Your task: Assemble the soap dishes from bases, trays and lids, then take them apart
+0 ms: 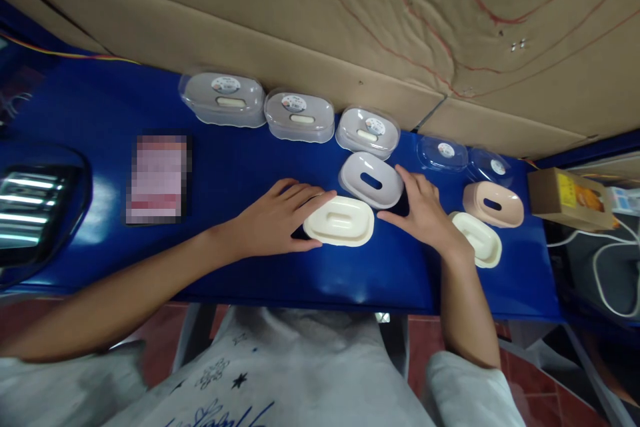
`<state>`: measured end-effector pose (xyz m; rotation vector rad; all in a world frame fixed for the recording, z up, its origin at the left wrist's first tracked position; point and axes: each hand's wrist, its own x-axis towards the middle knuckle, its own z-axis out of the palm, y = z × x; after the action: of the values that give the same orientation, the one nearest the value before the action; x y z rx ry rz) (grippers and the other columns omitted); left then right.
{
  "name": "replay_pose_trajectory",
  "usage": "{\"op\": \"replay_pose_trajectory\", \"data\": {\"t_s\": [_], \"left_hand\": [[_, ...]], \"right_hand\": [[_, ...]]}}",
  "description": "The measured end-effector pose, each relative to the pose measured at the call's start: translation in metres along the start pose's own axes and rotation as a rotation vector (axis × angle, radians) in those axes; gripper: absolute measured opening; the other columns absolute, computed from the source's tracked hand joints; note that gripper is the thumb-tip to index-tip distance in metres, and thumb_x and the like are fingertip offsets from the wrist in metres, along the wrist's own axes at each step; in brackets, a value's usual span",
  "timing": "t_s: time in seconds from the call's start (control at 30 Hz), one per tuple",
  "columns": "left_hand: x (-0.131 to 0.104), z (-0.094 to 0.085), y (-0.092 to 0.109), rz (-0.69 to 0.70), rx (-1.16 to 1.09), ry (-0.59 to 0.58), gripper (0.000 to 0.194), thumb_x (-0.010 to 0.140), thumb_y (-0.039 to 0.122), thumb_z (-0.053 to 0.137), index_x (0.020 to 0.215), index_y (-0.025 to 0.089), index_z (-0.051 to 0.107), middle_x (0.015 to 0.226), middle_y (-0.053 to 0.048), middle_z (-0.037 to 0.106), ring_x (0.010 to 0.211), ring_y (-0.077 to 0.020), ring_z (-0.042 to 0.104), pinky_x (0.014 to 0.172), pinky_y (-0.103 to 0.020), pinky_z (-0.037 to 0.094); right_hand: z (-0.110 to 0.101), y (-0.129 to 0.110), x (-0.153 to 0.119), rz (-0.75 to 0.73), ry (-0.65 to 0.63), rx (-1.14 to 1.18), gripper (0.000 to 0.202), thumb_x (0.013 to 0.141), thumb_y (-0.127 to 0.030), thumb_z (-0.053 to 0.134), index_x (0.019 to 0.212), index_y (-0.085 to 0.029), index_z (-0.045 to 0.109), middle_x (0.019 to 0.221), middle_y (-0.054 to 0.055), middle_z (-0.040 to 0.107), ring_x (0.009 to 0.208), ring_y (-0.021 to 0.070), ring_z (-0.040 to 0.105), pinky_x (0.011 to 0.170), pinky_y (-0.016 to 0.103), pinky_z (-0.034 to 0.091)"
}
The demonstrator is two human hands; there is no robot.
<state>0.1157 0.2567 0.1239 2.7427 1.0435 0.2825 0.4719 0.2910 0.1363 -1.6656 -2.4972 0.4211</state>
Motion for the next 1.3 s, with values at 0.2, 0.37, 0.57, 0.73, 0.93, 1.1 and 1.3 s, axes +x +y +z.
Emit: {"op": "replay_pose_trajectory", "data": {"t_s": [0.2,0.37,0.57,0.73,0.93,1.1,1.3], "left_hand": [[0.0,0.002,-0.003,-0.013,-0.026,0.018,0.092,0.099,0.054,0.071,0.168,0.012,0.028,0.156,-0.022,0.059,0.141,-0.0378,0.057,0.12,-0.05,0.033],[0.0,0.001,-0.005,-0.048,-0.055,0.021,0.093,0.098,0.052,0.074,0.167,0.011,0.028,0.158,-0.022,0.057,0.14,-0.038,0.058,0.118,-0.049,0.035],[0.004,0.001,-0.011,-0.148,-0.144,0.051,0.105,0.095,0.051,0.076,0.171,0.014,0.015,0.159,-0.023,0.056,0.139,-0.0382,0.059,0.114,-0.046,0.038],[0.003,0.007,-0.015,-0.126,-0.168,0.089,0.109,0.096,0.055,0.076,0.173,0.02,0.007,0.161,-0.021,0.054,0.139,-0.0387,0.059,0.113,-0.047,0.038],[0.002,0.011,-0.018,-0.079,-0.137,0.089,0.105,0.097,0.059,0.074,0.173,0.019,0.014,0.163,-0.022,0.05,0.143,-0.0405,0.054,0.115,-0.049,0.036],[0.002,0.011,-0.018,-0.082,-0.13,0.072,0.107,0.095,0.067,0.073,0.172,0.016,0.018,0.166,-0.022,0.048,0.146,-0.0405,0.051,0.118,-0.049,0.034],[0.002,0.01,-0.015,-0.084,-0.068,0.049,0.099,0.098,0.066,0.07,0.169,0.011,0.028,0.162,-0.022,0.053,0.144,-0.0388,0.052,0.12,-0.049,0.033]], "right_hand": [[0.014,-0.009,0.009,-0.067,0.05,0.037,0.101,0.098,-0.075,0.058,0.175,-0.027,0.012,0.175,0.021,0.035,0.16,0.0447,0.036,0.124,0.069,0.034],[0.007,-0.013,0.01,-0.106,0.204,0.128,0.09,0.095,-0.067,0.069,0.166,-0.024,0.034,0.164,0.02,0.05,0.151,0.0401,0.049,0.125,0.059,0.042],[0.0,-0.028,0.001,-0.188,0.09,0.164,0.096,0.09,-0.065,0.075,0.167,-0.025,0.033,0.163,0.019,0.05,0.149,0.0429,0.051,0.123,0.063,0.043],[0.009,-0.043,-0.001,-0.244,-0.019,0.174,0.101,0.091,-0.061,0.076,0.172,-0.031,0.022,0.168,0.016,0.046,0.153,0.0426,0.047,0.125,0.064,0.042],[0.019,-0.047,0.0,-0.306,-0.021,0.169,0.101,0.096,-0.057,0.073,0.174,-0.032,0.015,0.172,0.016,0.041,0.157,0.0417,0.043,0.126,0.065,0.04],[0.021,-0.047,0.001,-0.305,-0.054,0.124,0.103,0.098,-0.057,0.07,0.176,-0.033,0.007,0.174,0.016,0.039,0.158,0.0422,0.042,0.125,0.066,0.04],[0.024,-0.045,0.003,-0.351,-0.068,0.106,0.101,0.099,-0.064,0.066,0.176,-0.031,0.009,0.173,0.016,0.041,0.157,0.0415,0.043,0.123,0.065,0.041]]}}
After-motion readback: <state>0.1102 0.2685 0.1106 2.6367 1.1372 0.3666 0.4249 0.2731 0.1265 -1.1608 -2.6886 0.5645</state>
